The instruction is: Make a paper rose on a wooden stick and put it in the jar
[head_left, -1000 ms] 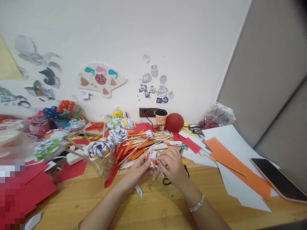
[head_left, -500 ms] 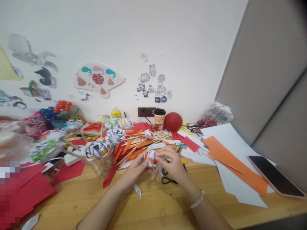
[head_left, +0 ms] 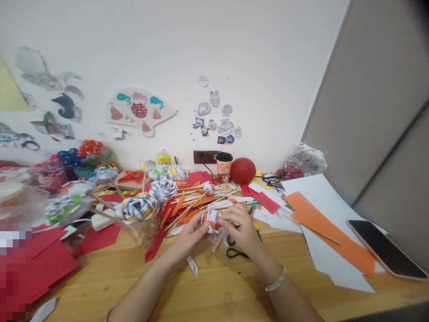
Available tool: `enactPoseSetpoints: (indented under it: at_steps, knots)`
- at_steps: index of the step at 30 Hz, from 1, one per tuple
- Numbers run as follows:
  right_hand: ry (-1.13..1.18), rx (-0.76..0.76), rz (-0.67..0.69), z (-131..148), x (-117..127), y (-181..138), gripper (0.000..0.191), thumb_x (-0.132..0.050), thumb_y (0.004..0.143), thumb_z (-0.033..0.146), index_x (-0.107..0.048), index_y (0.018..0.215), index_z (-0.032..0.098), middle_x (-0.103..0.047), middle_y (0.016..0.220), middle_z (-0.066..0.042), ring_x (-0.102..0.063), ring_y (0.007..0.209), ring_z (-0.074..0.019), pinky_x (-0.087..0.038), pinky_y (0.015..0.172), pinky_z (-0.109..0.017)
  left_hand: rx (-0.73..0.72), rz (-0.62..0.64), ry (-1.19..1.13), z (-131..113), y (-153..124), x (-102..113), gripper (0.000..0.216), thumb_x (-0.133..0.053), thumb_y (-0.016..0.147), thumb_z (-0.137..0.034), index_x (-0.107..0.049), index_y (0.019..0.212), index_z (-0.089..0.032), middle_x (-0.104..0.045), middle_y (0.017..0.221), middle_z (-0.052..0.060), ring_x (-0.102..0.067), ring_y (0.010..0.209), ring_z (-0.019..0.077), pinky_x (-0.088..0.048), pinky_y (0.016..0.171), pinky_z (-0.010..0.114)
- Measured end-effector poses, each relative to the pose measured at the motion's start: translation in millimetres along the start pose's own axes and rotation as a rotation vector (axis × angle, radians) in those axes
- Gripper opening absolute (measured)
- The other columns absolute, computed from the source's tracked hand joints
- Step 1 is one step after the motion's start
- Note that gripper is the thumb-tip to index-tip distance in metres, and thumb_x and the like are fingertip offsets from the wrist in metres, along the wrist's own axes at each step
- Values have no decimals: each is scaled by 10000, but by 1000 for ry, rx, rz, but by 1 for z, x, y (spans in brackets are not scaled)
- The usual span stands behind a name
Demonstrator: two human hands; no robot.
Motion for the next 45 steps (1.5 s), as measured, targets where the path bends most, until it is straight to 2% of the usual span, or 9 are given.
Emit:
enactPoseSetpoints:
  at_steps: [7, 13, 17, 22, 30, 35, 40, 45]
  knots:
    - [50, -63, 21, -4, -4, -1, 86, -602, 769, 235, -586, 695, 194, -583, 742, -4, -531, 788, -159, -413, 733, -307, 28, -4, 7, 1, 1, 0, 301, -601, 741, -370, -564, 943, -149, -588, 780, 23, -558, 665, 133, -446, 676, 277]
    - [59, -51, 47, -5, -3, 0, 112, -553, 808, 243, -603, 720, 196, -596, 743, -8, -530, 783, -159, -413, 732, -314, 14, -6, -15, 2, 0, 1, 321, -601, 744, -359, -559, 1003, -175, -590, 823, 23, -556, 643, 124, -444, 666, 277]
    - [21, -38, 61, -2, -3, 0, 110, -564, 804, 252, -578, 709, 198, -580, 737, 0, -514, 789, -160, -399, 725, -308, 26, -2, -21, 3, 0, 1, 286, -604, 742, -357, -572, 952, -165, -591, 815, 24, -562, 661, 133, -444, 679, 286]
    - [-190, 96, 48, 1, -3, 0, 103, -560, 811, 245, -577, 721, 200, -586, 728, 4, -478, 762, -162, -345, 717, -325, 12, 1, -4, 3, 1, 1, 245, -601, 746, -348, -576, 875, -140, -596, 756, 26, -560, 644, 130, -443, 666, 272]
    - [-619, 417, 0, 15, -6, -7, 156, -476, 850, 162, -573, 734, 200, -590, 671, -2, -435, 677, -147, -311, 777, -352, -3, -2, -10, 7, 2, 2, 272, -586, 758, -354, -577, 931, -144, -587, 721, 19, -550, 633, 130, -438, 652, 270]
    - [-655, 426, -20, 15, -7, -7, 128, -483, 847, 173, -577, 760, 186, -590, 668, -4, -440, 674, -142, -315, 781, -338, 13, -19, -34, 8, 2, 2, 238, -580, 767, -338, -562, 927, -162, -584, 754, 10, -548, 646, 118, -442, 662, 263]
    - [-689, 481, -14, 13, -8, -10, 148, -452, 857, 144, -579, 789, 178, -591, 674, 0, -441, 680, -135, -303, 811, -339, 23, -6, -30, 7, 3, -2, 251, -569, 766, -374, -553, 873, -147, -578, 685, 4, -542, 609, 115, -439, 626, 247]
    - [-658, 434, -55, 14, -6, -8, 125, -485, 842, 190, -572, 753, 185, -590, 676, -4, -440, 683, -141, -311, 800, -340, 35, -51, 15, 6, 3, -2, 318, -592, 733, -402, -527, 934, -165, -572, 728, -1, -539, 632, 122, -451, 650, 265]
Point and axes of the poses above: each hand's wrist, its own y-axis towards the middle knuckle, its own x-axis out of the back of the hand, z = x × y, the point moved 4 cm from there along y, towards the middle knuckle
